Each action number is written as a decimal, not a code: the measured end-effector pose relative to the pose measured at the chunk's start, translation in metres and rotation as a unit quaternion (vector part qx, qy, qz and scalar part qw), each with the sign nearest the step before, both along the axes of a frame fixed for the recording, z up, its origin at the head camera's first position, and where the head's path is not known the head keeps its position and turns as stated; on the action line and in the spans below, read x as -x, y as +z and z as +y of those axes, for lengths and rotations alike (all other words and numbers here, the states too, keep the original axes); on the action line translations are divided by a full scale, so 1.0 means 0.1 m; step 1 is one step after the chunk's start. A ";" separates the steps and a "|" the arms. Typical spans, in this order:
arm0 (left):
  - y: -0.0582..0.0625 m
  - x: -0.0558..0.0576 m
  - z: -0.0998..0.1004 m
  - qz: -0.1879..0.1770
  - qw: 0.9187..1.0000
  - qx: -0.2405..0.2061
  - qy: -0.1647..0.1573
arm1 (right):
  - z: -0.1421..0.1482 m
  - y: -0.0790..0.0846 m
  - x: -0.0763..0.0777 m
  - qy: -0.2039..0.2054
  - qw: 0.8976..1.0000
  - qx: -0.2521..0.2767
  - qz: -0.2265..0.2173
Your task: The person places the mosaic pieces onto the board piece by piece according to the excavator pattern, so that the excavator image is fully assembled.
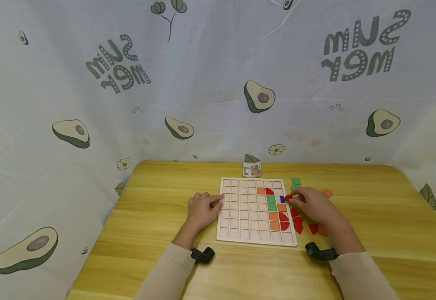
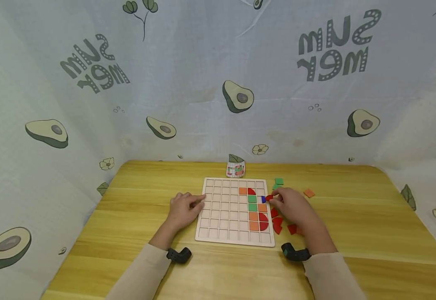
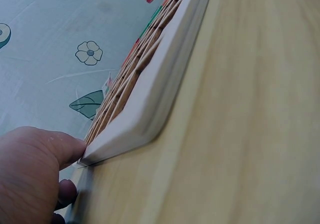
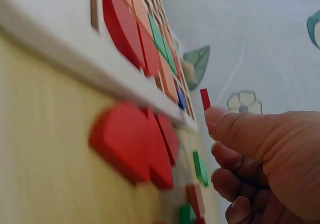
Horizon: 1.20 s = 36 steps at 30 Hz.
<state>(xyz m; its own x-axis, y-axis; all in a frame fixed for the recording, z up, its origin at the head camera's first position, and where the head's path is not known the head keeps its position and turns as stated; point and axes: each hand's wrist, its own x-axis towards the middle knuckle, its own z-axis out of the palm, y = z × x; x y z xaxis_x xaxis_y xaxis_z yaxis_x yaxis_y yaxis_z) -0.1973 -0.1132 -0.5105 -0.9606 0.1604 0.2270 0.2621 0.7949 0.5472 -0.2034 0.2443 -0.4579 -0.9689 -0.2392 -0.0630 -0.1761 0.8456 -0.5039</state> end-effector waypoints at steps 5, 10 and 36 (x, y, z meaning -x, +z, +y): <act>-0.01 0.00 0.00 -0.003 1.000 0.001 0.001 | -0.20 -0.01 0.03 0.014 1.000 0.003 -0.018; 0.00 -0.01 0.00 -0.004 1.000 0.002 0.002 | -0.38 0.02 0.04 0.030 0.999 0.004 -0.020; -0.01 0.02 0.00 0.001 1.000 0.003 0.003 | -0.69 -0.05 0.20 0.057 0.997 -0.044 0.011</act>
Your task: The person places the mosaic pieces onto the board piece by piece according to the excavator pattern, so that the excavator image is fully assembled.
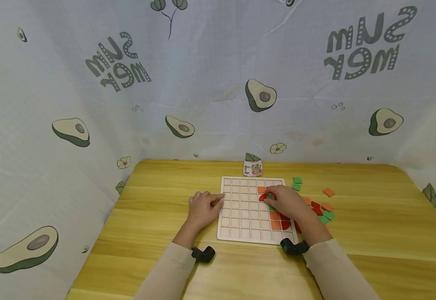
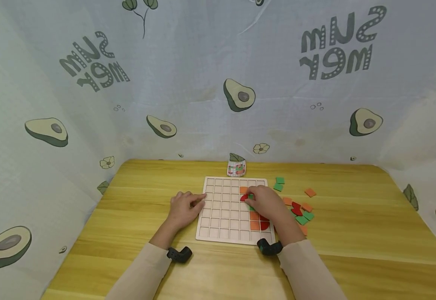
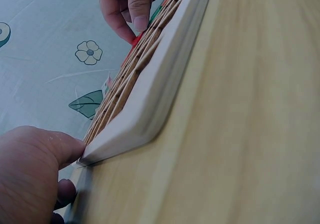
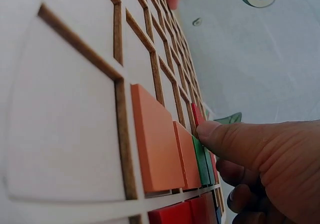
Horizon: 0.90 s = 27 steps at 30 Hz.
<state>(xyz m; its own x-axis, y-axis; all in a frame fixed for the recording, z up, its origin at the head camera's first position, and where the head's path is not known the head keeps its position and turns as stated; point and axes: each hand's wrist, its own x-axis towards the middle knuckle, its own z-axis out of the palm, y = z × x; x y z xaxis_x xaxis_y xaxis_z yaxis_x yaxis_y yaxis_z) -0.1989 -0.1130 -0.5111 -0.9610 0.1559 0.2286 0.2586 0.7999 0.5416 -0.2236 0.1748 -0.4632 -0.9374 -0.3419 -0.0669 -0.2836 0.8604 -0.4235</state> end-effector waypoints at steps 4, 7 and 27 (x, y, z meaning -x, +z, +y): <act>0.01 0.00 0.00 -0.004 1.000 0.000 0.000 | 0.00 -0.01 0.00 0.002 1.000 0.000 -0.003; 0.01 0.00 0.00 -0.007 1.000 -0.001 0.002 | -0.01 -0.01 0.01 0.003 1.000 -0.002 0.003; 0.00 0.00 0.01 -0.002 1.000 0.000 0.005 | 0.02 -0.03 -0.01 -0.003 1.000 0.019 0.007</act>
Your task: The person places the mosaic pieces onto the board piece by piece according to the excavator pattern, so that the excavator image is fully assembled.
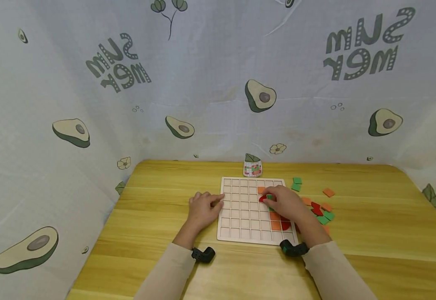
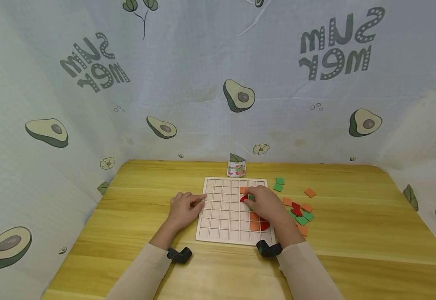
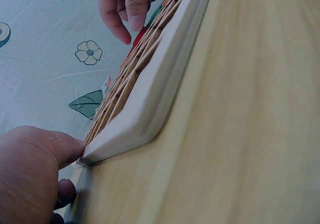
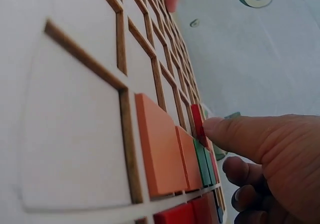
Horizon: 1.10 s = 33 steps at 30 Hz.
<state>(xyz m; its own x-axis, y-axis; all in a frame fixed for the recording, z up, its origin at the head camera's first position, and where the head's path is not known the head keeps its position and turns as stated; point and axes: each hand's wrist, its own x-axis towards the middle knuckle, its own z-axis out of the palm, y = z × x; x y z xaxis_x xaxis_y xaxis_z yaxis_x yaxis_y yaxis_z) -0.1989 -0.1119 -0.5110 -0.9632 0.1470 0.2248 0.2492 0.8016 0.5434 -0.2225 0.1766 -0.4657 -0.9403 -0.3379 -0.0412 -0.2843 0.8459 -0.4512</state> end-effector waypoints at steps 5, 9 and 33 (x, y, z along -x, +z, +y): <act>-0.01 0.00 -0.01 0.006 1.000 0.000 -0.001 | 0.14 0.04 0.00 -0.036 0.999 0.027 -0.028; -0.02 0.00 -0.01 0.005 1.000 0.003 -0.001 | 0.22 0.02 0.00 -0.051 0.998 0.020 -0.023; 0.00 0.00 0.00 0.000 1.000 -0.011 -0.001 | 0.02 -0.04 0.04 0.045 0.999 -0.011 0.018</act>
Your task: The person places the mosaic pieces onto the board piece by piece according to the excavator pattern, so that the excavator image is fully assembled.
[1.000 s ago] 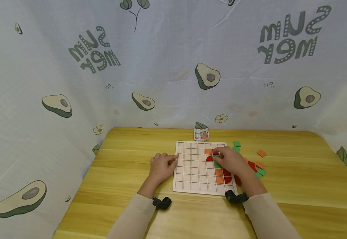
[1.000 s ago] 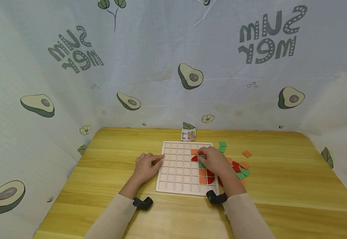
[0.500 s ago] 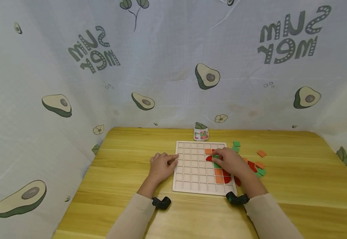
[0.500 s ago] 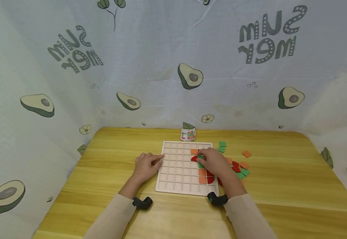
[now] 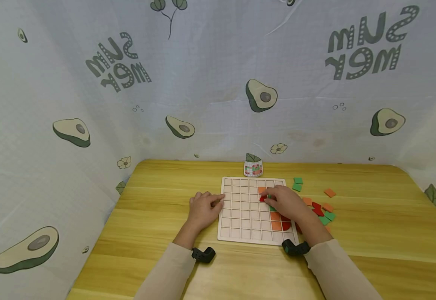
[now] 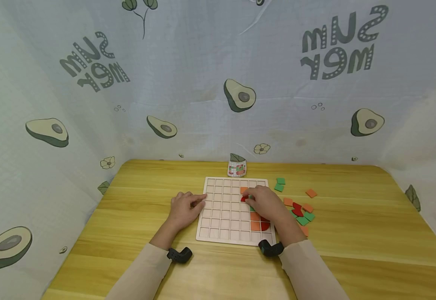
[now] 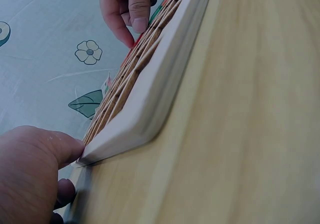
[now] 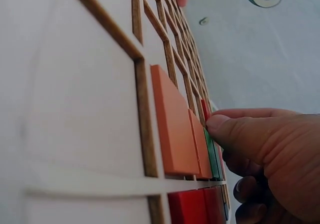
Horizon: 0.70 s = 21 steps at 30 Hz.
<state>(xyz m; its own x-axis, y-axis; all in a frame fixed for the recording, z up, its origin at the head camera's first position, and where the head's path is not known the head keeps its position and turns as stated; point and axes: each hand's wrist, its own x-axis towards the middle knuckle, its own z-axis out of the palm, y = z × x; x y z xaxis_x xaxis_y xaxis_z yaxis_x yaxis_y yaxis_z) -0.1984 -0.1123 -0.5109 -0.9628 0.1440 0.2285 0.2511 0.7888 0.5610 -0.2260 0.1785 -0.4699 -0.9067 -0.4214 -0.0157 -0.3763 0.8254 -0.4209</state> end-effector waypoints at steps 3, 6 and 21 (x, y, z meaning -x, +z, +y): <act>0.01 -0.01 0.00 -0.001 1.000 -0.003 0.000 | 0.03 0.01 -0.01 0.005 1.000 0.008 0.001; 0.00 0.00 0.00 -0.002 1.000 0.001 0.001 | 0.09 0.03 -0.02 -0.011 1.000 0.024 -0.009; -0.01 0.01 0.01 -0.004 1.000 0.004 0.002 | 0.76 -0.07 0.06 -0.172 0.984 0.042 -0.017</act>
<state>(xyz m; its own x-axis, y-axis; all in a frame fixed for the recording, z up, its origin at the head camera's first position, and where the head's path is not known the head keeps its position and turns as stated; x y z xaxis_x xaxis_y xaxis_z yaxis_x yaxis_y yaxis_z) -0.1997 -0.1117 -0.5123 -0.9653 0.1419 0.2192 0.2431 0.7946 0.5564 -0.2318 0.2550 -0.4768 -0.9955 -0.0914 -0.0258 -0.0662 0.8630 -0.5009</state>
